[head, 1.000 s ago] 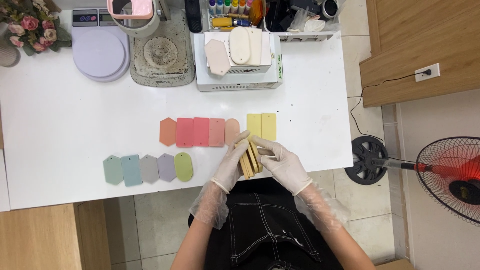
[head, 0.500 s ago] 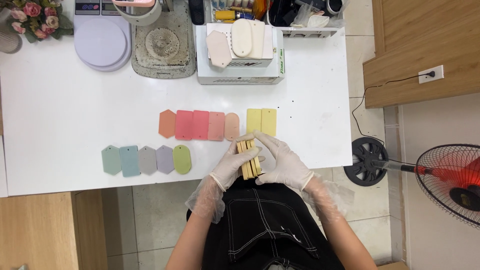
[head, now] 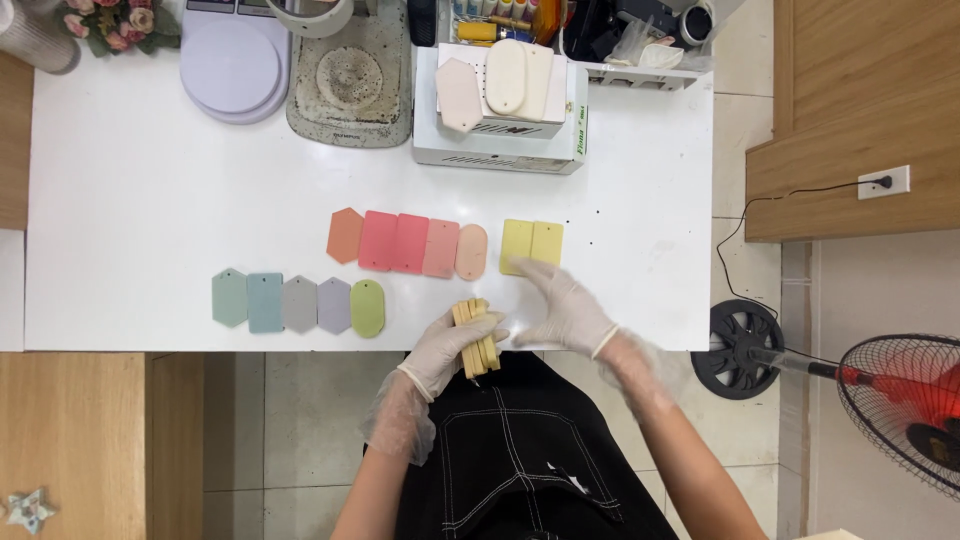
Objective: The recorder sorts and organizes various colored wax or polymer sample tags on a white workspace.
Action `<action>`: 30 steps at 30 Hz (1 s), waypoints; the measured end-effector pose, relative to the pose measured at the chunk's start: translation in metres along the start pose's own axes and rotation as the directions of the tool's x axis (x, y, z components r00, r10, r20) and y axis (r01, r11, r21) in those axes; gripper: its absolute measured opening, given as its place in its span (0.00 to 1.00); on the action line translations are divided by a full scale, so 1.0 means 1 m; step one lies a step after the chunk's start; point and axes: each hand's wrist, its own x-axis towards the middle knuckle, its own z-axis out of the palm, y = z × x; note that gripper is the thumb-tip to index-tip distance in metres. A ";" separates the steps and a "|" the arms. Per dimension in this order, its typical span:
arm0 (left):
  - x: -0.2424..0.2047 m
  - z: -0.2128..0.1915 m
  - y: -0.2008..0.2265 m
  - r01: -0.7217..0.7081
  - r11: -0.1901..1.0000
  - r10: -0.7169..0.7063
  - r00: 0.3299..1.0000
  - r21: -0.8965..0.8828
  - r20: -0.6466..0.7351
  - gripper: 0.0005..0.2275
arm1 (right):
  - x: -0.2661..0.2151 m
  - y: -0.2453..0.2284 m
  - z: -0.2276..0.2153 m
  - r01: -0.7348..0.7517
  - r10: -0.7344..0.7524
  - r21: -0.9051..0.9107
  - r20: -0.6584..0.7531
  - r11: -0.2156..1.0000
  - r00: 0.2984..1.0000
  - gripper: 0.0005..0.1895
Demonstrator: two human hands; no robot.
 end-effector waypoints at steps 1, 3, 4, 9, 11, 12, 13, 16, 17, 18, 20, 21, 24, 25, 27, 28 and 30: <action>-0.001 -0.002 0.003 -0.006 1.000 0.006 1.000 -0.003 -0.003 0.30 | 0.017 0.021 -0.004 0.006 -0.006 -0.003 0.002 1.000 1.000 0.72; -0.009 -0.006 0.001 -0.021 0.992 0.018 1.000 -0.122 -0.024 0.31 | 0.045 0.064 -0.006 0.093 -0.131 -0.237 -0.151 0.967 0.980 0.74; -0.008 -0.009 -0.001 -0.030 0.992 0.026 0.999 -0.126 -0.028 0.31 | 0.055 0.069 -0.004 0.101 -0.140 -0.242 -0.148 0.965 0.979 0.74; -0.011 -0.013 -0.008 -0.075 0.990 0.063 0.993 -0.121 -0.099 0.33 | 0.083 0.076 0.002 0.074 -0.161 -0.493 -0.137 0.867 0.977 0.65; -0.010 -0.012 -0.005 -0.094 0.991 0.082 0.989 -0.098 -0.123 0.33 | 0.078 0.056 -0.008 0.018 -0.089 -0.515 -0.114 0.857 0.990 0.66; -0.011 -0.010 -0.008 -0.090 0.993 0.079 0.987 -0.074 -0.139 0.33 | 0.070 0.050 -0.012 -0.056 0.007 -0.532 -0.093 0.845 0.996 0.66; -0.012 -0.010 -0.008 -0.092 0.993 0.080 0.987 -0.080 -0.142 0.33 | 0.066 0.048 -0.012 -0.051 0.005 -0.535 -0.087 0.843 0.996 0.66; -0.008 -0.009 -0.007 -0.094 0.995 0.087 0.983 -0.036 -0.161 0.33 | 0.055 0.045 -0.015 -0.063 0.000 -0.524 -0.120 0.849 0.993 0.68; -0.006 -0.010 -0.007 -0.082 0.995 0.072 0.986 -0.064 -0.150 0.33 | 0.051 0.047 -0.016 -0.082 0.019 -0.403 -0.158 0.911 0.987 0.70; -0.004 -0.011 -0.008 -0.068 0.994 0.055 0.989 -0.091 -0.138 0.33 | 0.046 0.048 -0.016 -0.097 0.045 -0.273 -0.191 0.957 0.981 0.73; -0.002 -0.011 -0.005 -0.046 0.994 0.035 0.993 -0.094 -0.114 0.32 | 0.023 0.026 -0.020 -0.085 0.063 -0.111 -0.191 0.990 0.980 0.73; 0.000 -0.010 -0.005 -0.021 0.995 0.013 0.996 -0.096 -0.089 0.31 | 0.010 0.017 -0.022 -0.075 0.085 0.057 -0.188 0.996 0.979 0.74; 0.000 -0.006 -0.003 0.047 0.992 -0.044 0.999 -0.114 0.024 0.29 | -0.022 0.006 -0.002 0.303 -0.252 0.413 -0.174 0.859 0.952 0.73; 0.001 -0.008 -0.009 0.050 0.992 -0.047 0.999 -0.118 0.023 0.29 | -0.031 -0.002 -0.001 0.299 -0.250 0.414 -0.170 0.860 0.953 0.73; 0.004 -0.014 -0.016 0.108 0.975 -0.049 0.958 -0.195 0.283 0.28 | -0.047 -0.020 0.003 0.371 -0.345 0.385 -0.138 0.845 0.928 0.71; -0.004 -0.003 -0.008 0.110 0.975 -0.052 0.958 -0.193 0.283 0.28 | -0.049 -0.022 0.004 0.370 -0.343 0.388 -0.139 0.844 0.929 0.71; -0.018 0.018 0.008 0.122 0.987 -0.087 0.952 -0.104 0.292 0.28 | -0.054 -0.027 0.004 0.344 -0.324 0.336 -0.115 0.877 0.939 0.71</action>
